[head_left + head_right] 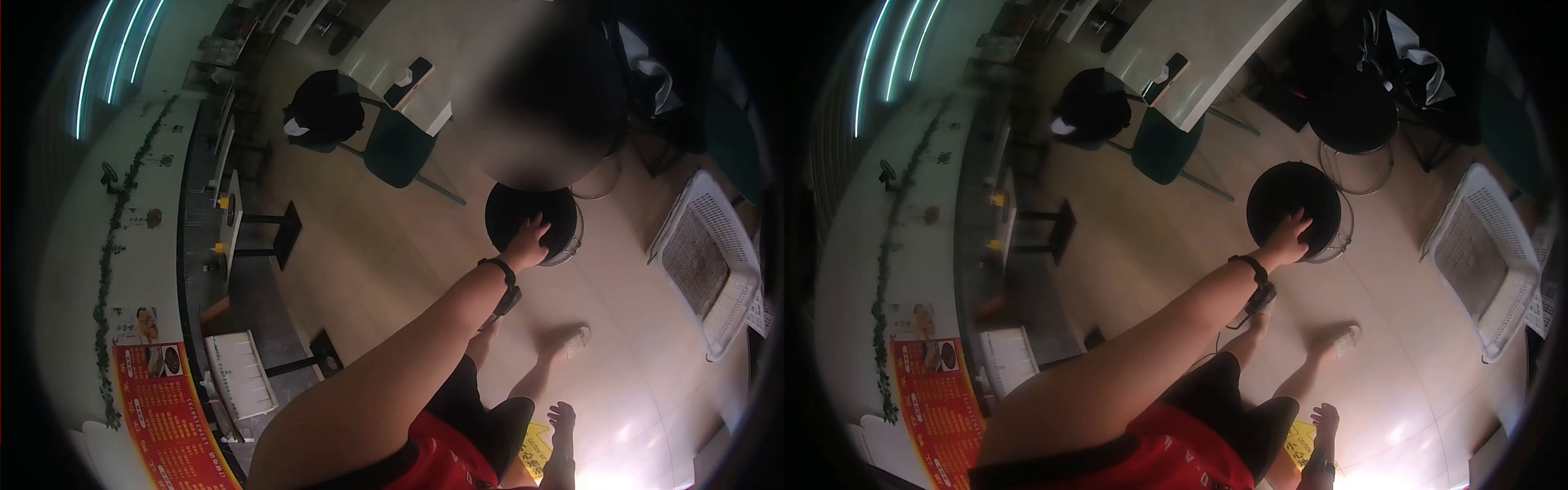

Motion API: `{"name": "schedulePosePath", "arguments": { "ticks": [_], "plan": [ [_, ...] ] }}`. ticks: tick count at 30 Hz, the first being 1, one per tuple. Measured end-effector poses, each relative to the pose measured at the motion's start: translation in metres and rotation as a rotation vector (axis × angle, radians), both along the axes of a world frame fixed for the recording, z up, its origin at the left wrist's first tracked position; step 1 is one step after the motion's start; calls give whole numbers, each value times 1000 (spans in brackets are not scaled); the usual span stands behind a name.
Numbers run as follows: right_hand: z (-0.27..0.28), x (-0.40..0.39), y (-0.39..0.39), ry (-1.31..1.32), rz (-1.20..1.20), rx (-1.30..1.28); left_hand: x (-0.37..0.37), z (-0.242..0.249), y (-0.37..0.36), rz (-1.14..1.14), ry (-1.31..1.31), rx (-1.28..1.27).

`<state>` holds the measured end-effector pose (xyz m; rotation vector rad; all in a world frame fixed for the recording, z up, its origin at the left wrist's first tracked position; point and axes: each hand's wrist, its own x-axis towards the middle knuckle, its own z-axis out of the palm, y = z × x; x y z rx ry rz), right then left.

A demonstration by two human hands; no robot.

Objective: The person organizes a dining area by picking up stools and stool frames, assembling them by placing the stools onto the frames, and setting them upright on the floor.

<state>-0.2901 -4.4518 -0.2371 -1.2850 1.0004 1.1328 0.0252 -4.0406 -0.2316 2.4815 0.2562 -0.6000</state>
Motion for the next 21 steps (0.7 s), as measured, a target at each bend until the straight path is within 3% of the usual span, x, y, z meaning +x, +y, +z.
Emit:
{"name": "schedulePosePath", "arguments": {
  "ticks": [2, 4, 7, 10, 11, 13, 14, 15, 17, 19, 20, 21],
  "plan": [
    [8, -14, -14, 19, -13, 5, -13, 17, -30, 87, -107, -102],
    [25, -33, -40, 19, 1, -4, -44, 51, -61, 106, 7, -273],
    [51, -53, -85, 69, -41, 33, -101, 85, -62, -218, 303, -170],
    [86, -55, -116, 80, -158, 14, -148, 94, -27, -79, 328, -81],
    [94, -55, -127, 94, -180, -1, -147, 131, -27, -38, 337, 14],
    [96, -71, -153, 33, -266, 57, -169, 126, 1, 9, 322, 126],
    [103, -73, -160, 39, -308, 18, -156, 162, -8, -14, 473, 186],
    [112, -65, -162, 52, -277, -65, -156, 171, -9, 126, 468, 110],
    [123, -58, -172, 29, -310, -125, -159, 173, -11, 144, 319, 112],
    [104, -90, -183, -41, -432, -73, -143, 160, -18, 138, 436, 99],
    [112, -59, -191, -50, -329, -84, -145, 151, -11, 233, 467, 20],
    [130, -84, -177, -24, -406, -106, -127, 148, -18, 152, 493, 25]
  ]
}}
